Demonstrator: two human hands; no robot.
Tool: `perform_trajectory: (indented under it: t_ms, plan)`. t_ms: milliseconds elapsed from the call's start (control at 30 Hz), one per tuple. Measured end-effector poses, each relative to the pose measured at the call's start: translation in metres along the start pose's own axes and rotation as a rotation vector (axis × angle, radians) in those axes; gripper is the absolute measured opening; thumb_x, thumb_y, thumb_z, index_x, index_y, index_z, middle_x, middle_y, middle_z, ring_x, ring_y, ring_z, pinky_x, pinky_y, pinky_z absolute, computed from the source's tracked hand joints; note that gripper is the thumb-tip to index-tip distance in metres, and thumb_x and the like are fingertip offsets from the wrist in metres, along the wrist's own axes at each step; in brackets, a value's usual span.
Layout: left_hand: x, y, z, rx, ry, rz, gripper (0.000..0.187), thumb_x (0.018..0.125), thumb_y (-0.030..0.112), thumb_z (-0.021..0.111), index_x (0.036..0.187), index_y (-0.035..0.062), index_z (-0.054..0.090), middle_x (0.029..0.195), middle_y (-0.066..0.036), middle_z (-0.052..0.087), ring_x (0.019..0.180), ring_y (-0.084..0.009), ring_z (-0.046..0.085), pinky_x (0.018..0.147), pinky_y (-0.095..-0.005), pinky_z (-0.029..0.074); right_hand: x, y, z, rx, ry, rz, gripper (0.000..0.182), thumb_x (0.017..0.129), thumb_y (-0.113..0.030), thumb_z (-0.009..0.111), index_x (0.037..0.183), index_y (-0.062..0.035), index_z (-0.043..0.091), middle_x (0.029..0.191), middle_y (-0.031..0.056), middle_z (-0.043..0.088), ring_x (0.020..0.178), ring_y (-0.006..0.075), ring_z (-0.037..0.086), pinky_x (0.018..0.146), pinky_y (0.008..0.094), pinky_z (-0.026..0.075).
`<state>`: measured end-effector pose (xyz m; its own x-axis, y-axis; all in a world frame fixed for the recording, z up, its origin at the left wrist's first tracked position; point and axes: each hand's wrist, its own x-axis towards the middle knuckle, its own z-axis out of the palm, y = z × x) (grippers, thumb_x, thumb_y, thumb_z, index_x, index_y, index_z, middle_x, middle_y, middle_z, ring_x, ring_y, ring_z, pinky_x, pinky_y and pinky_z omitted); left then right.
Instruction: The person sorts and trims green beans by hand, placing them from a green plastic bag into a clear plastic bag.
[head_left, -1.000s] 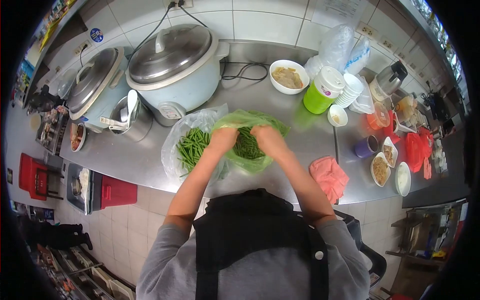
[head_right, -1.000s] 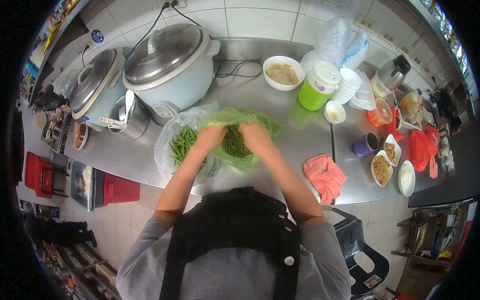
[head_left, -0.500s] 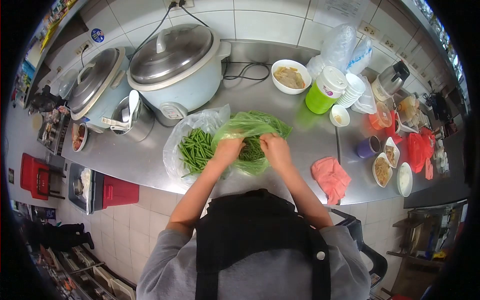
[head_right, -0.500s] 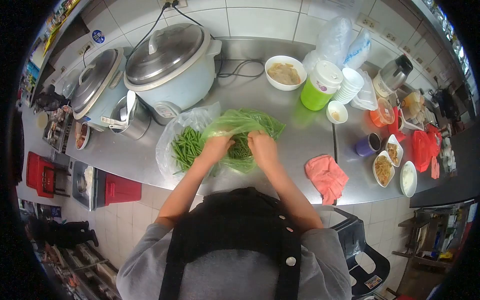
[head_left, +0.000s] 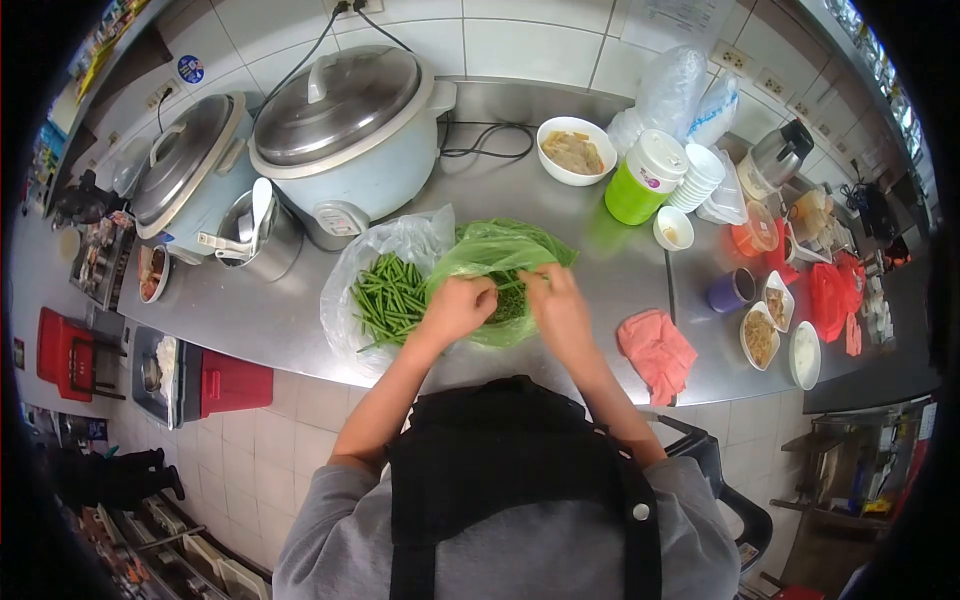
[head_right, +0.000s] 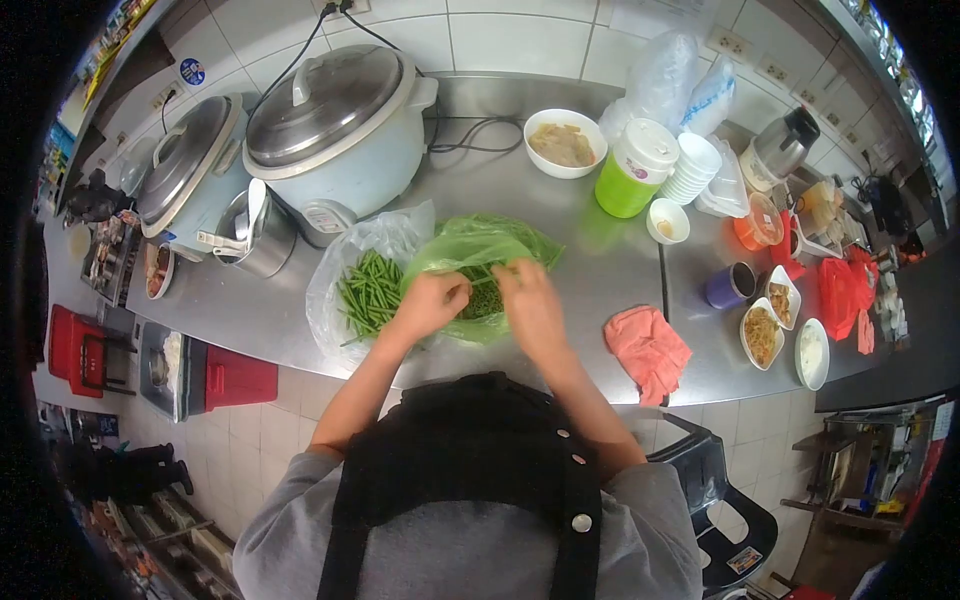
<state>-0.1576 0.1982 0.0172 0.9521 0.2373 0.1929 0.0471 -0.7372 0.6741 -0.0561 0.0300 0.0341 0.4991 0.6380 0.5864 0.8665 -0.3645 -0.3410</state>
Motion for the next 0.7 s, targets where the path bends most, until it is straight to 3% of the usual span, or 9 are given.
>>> perform_trajectory:
  t_ms: [67,167,233,267,333,400,467,533,700]
  plan:
    - [-0.002,0.007,-0.003,0.018,-0.008,0.016,0.014,0.087,0.008,0.059,0.093,0.0001,0.069,0.081,-0.017,0.068,0.074,-0.0313,0.066,0.068,-0.0371,0.052,-0.004,-0.008,0.006,0.106,-0.015,-0.052,0.018,0.082,-0.01,0.069,0.099,-0.0031,0.069,0.089,0.0123,0.059,0.075,0.0327,0.064,0.068,0.0412,0.054]
    - [-0.004,0.008,-0.002,-0.137,0.129,0.062,0.015,0.089,0.006,0.057,0.092,-0.001,0.07,0.081,-0.013,0.07,0.073,-0.0241,0.066,0.069,-0.0333,0.051,-0.007,-0.006,0.017,0.254,-0.145,0.036,0.02,0.085,-0.009,0.069,0.102,-0.0003,0.069,0.087,0.012,0.061,0.072,0.0277,0.065,0.067,0.0355,0.055]
    - [-0.004,0.0,0.003,-0.612,0.164,-0.172,0.016,0.092,0.009,0.059,0.096,-0.001,0.071,0.084,-0.008,0.071,0.079,-0.0186,0.068,0.072,-0.0294,0.052,-0.004,-0.006,0.015,0.804,-0.204,0.443,0.018,0.09,-0.008,0.066,0.105,0.0016,0.068,0.091,0.0097,0.066,0.072,0.0186,0.068,0.065,0.029,0.055]
    - [-0.004,-0.004,0.006,-0.615,0.158,-0.167,0.016,0.092,0.009,0.059,0.096,-0.001,0.071,0.084,-0.008,0.071,0.079,-0.0186,0.068,0.072,-0.0294,0.052,-0.002,-0.004,0.016,0.799,-0.198,0.446,0.018,0.09,-0.008,0.066,0.105,0.0016,0.068,0.091,0.0097,0.066,0.072,0.0186,0.068,0.065,0.029,0.055]
    - [-0.004,-0.008,0.01,-0.671,-0.011,-0.196,0.022,0.098,0.013,0.056,0.101,-0.0033,0.07,0.089,-0.005,0.071,0.089,-0.0118,0.066,0.079,-0.0261,0.05,0.0,0.001,0.018,1.075,-0.078,0.617,0.016,0.094,-0.009,0.062,0.104,0.0019,0.067,0.093,0.0084,0.07,0.073,0.0124,0.068,0.066,0.0259,0.055]
    - [-0.004,-0.007,0.012,-0.668,-0.151,-0.1,0.023,0.1,0.014,0.054,0.105,-0.0035,0.069,0.094,-0.006,0.071,0.09,-0.0113,0.066,0.082,-0.0253,0.05,0.002,0.006,0.019,1.024,-0.034,0.624,0.017,0.096,-0.01,0.061,0.105,0.0026,0.067,0.095,0.0072,0.07,0.075,0.0117,0.067,0.068,0.025,0.055]
    - [-0.006,0.002,0.018,-0.881,-0.18,-0.284,0.024,0.1,0.015,0.053,0.106,-0.0032,0.068,0.097,-0.007,0.07,0.091,-0.0116,0.066,0.085,-0.0255,0.051,0.004,0.007,0.018,0.986,0.002,0.618,0.018,0.097,-0.01,0.06,0.106,0.0034,0.067,0.097,0.0067,0.07,0.076,0.0111,0.067,0.069,0.0244,0.055]
    - [-0.006,0.0,0.02,-0.787,-0.203,-0.29,0.023,0.101,0.016,0.052,0.106,-0.0023,0.066,0.097,-0.007,0.069,0.093,-0.0128,0.066,0.087,-0.0255,0.051,0.006,0.005,0.014,0.959,0.023,0.616,0.017,0.096,-0.01,0.061,0.105,0.0037,0.067,0.097,0.0079,0.07,0.076,0.0112,0.067,0.068,0.0247,0.056]
    - [-0.006,-0.004,0.025,-0.786,-0.096,-0.271,0.014,0.092,0.008,0.056,0.091,-0.0022,0.066,0.087,-0.005,0.067,0.078,-0.0126,0.062,0.074,-0.0266,0.049,0.006,0.006,0.012,0.984,0.07,0.596,0.018,0.095,-0.01,0.062,0.104,0.005,0.066,0.097,0.0089,0.07,0.075,0.0114,0.068,0.067,0.0249,0.056]
